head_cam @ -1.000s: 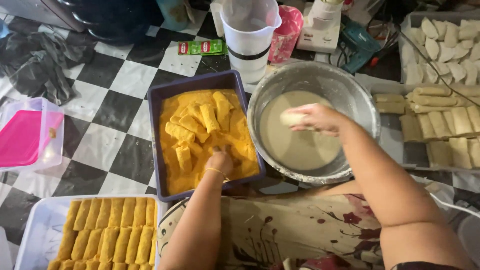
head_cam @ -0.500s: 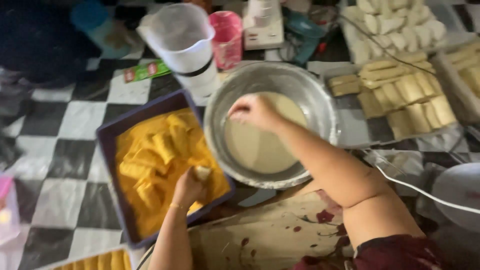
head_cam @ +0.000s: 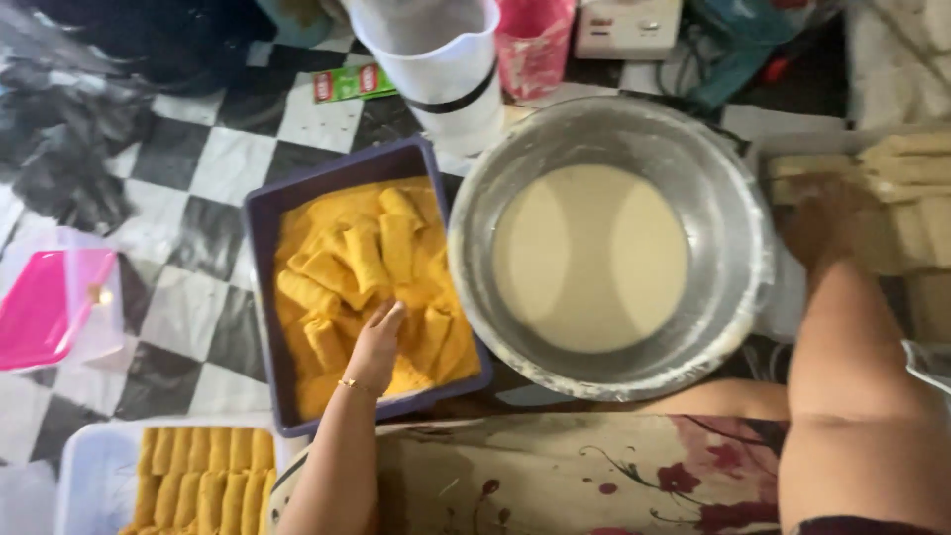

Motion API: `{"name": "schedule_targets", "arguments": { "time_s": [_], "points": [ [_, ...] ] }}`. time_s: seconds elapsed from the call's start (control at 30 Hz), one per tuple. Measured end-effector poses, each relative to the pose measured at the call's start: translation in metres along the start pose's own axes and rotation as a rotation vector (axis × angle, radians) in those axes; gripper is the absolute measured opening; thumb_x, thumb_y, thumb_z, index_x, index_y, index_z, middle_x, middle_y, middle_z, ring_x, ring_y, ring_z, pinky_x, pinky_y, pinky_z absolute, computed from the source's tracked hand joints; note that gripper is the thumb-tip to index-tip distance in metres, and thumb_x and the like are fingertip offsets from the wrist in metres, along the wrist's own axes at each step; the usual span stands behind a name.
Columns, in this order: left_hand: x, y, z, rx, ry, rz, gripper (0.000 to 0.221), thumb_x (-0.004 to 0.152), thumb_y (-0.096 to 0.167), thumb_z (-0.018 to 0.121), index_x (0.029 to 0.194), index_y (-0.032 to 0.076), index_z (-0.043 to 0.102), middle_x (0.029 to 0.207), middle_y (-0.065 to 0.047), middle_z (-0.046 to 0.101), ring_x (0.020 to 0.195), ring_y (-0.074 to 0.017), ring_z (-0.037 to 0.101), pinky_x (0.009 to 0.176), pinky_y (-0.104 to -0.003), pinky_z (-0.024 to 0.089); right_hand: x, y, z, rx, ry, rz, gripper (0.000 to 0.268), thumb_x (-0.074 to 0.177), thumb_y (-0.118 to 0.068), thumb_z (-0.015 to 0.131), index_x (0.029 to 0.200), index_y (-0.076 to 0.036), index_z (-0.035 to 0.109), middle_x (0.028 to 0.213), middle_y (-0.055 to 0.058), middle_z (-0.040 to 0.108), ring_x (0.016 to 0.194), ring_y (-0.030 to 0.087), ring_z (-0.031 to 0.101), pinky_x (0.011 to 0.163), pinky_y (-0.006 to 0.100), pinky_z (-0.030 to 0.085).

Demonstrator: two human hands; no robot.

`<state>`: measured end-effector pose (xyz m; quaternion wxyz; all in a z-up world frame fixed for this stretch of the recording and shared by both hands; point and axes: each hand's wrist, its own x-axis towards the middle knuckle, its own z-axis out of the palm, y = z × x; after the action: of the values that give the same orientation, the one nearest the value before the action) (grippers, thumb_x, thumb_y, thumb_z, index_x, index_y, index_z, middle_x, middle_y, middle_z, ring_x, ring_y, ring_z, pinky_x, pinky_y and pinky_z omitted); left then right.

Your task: Dipping food rolls into a liquid batter and then coating them with yellow powder.

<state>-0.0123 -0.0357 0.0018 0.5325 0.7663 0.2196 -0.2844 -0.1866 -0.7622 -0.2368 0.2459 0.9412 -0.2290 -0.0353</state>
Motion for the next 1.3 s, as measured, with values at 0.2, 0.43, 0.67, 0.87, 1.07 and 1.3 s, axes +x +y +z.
{"name": "schedule_targets", "arguments": {
  "time_s": [0.2, 0.43, 0.67, 0.87, 1.07, 1.3],
  "points": [
    [-0.012, 0.007, -0.001, 0.197, -0.323, 0.250, 0.056, 0.092, 0.018, 0.062, 0.146, 0.006, 0.053, 0.145, -0.013, 0.060, 0.128, -0.0234, 0.059, 0.109, -0.033, 0.046, -0.019, -0.016, -0.139, 0.498, -0.204, 0.264, 0.043, 0.109, -0.029, 0.047, 0.138, -0.009, 0.072, 0.153, 0.022, 0.056, 0.133, 0.048, 0.051, 0.105, 0.058, 0.041],
    [0.021, -0.027, 0.018, 0.656, -0.098, 0.465, 0.034, 0.075, 0.020, 0.076, 0.094, 0.005, 0.052, 0.079, -0.011, 0.060, 0.067, -0.0270, 0.054, 0.066, -0.038, 0.049, -0.013, 0.011, -0.066, 0.942, 0.275, 0.836, 0.030, 0.106, -0.030, 0.047, 0.123, -0.009, 0.061, 0.112, 0.015, 0.074, 0.089, 0.031, 0.073, 0.070, 0.047, 0.059],
    [-0.026, 0.018, -0.023, 0.574, -0.292, 0.255, 0.032, 0.089, 0.012, 0.074, 0.117, 0.003, 0.062, 0.078, -0.006, 0.064, 0.058, -0.0140, 0.057, 0.049, -0.024, 0.049, -0.018, -0.050, -0.290, 2.343, -0.006, 0.318, 0.029, 0.096, -0.008, 0.068, 0.123, -0.011, 0.057, 0.119, 0.002, 0.067, 0.101, 0.011, 0.069, 0.090, 0.021, 0.061],
    [0.039, -0.041, -0.109, -0.020, 0.197, 0.268, 0.041, 0.086, 0.014, 0.078, 0.121, -0.004, 0.066, 0.098, -0.028, 0.070, 0.079, -0.0405, 0.071, 0.062, -0.056, 0.059, -0.016, -0.221, -0.246, 0.912, -0.203, -0.105, 0.054, 0.079, -0.044, 0.085, 0.123, -0.014, 0.075, 0.108, 0.010, 0.078, 0.105, 0.031, 0.073, 0.092, 0.044, 0.058],
    [0.082, -0.036, -0.126, -0.026, 0.387, 0.240, 0.078, 0.092, 0.043, 0.081, 0.149, 0.006, 0.041, 0.134, -0.022, 0.061, 0.112, -0.0374, 0.065, 0.082, -0.056, 0.058, -0.041, -0.261, -0.285, 0.648, -0.293, -0.276, 0.027, 0.090, -0.025, 0.072, 0.112, -0.009, 0.076, 0.104, 0.013, 0.074, 0.102, 0.034, 0.074, 0.085, 0.042, 0.061],
    [0.066, -0.030, -0.084, 0.456, 0.681, 0.387, 0.089, 0.087, 0.046, 0.083, 0.156, 0.017, 0.034, 0.145, -0.016, 0.031, 0.129, -0.0507, 0.038, 0.105, -0.068, 0.041, -0.074, -0.239, -0.379, 2.111, -0.841, 0.336, 0.025, 0.090, -0.014, 0.071, 0.115, -0.015, 0.066, 0.080, 0.001, 0.068, 0.058, 0.017, 0.066, 0.053, 0.031, 0.059]
  ]
}}
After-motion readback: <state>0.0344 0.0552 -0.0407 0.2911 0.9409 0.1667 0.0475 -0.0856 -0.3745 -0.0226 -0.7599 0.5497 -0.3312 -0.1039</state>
